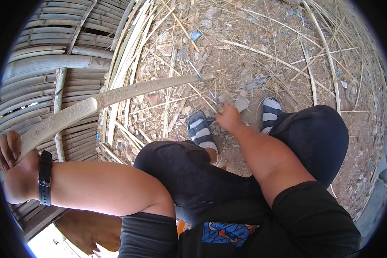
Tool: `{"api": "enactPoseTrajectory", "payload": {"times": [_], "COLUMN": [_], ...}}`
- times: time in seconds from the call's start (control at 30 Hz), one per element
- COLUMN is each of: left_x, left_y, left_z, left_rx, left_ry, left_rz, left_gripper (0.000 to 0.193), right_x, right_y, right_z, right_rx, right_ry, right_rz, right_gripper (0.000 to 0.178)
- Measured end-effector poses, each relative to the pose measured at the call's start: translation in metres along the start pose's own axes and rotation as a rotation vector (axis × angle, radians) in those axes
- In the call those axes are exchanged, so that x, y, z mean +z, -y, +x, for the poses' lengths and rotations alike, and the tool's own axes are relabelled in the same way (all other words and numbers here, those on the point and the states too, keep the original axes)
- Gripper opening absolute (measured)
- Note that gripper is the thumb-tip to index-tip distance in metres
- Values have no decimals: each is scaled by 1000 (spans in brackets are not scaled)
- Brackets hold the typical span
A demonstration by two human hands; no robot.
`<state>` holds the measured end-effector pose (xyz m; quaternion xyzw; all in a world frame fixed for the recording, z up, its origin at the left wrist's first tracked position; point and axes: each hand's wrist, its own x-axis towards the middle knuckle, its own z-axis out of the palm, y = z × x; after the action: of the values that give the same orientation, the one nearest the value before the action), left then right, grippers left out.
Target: The person splits a long bamboo pole into thin strips using a machete. They hold the pole with one hand and repeatedly strike it with the machete to separate the strips, which fall onto the ground.
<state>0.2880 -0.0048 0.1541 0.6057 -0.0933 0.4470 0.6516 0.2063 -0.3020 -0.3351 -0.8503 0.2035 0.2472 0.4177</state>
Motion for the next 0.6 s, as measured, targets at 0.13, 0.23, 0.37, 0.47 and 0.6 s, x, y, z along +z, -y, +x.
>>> {"api": "enactPoseTrajectory", "payload": {"times": [0.13,0.23,0.37,0.47,0.6], "left_x": [3,-24,-19,-30,-43], "left_y": [1,-1,-5,-5,0], "left_z": [-6,10,8,16,20], "left_rx": [-32,-66,-59,-100,-98], "left_ry": [146,96,17,337,352], "left_rz": [-136,-156,-138,-301,-334], "left_gripper": [30,29,29,29,30], "right_x": [2,4,1,10,13], "right_y": [-14,7,-3,-13,-1], "right_z": [23,0,5,28,10], "right_rx": [110,121,-71,20,16], "right_ry": [94,-31,15,15,17], "right_rz": [36,16,-40,-37,1], "right_gripper": [46,48,45,45,46]}}
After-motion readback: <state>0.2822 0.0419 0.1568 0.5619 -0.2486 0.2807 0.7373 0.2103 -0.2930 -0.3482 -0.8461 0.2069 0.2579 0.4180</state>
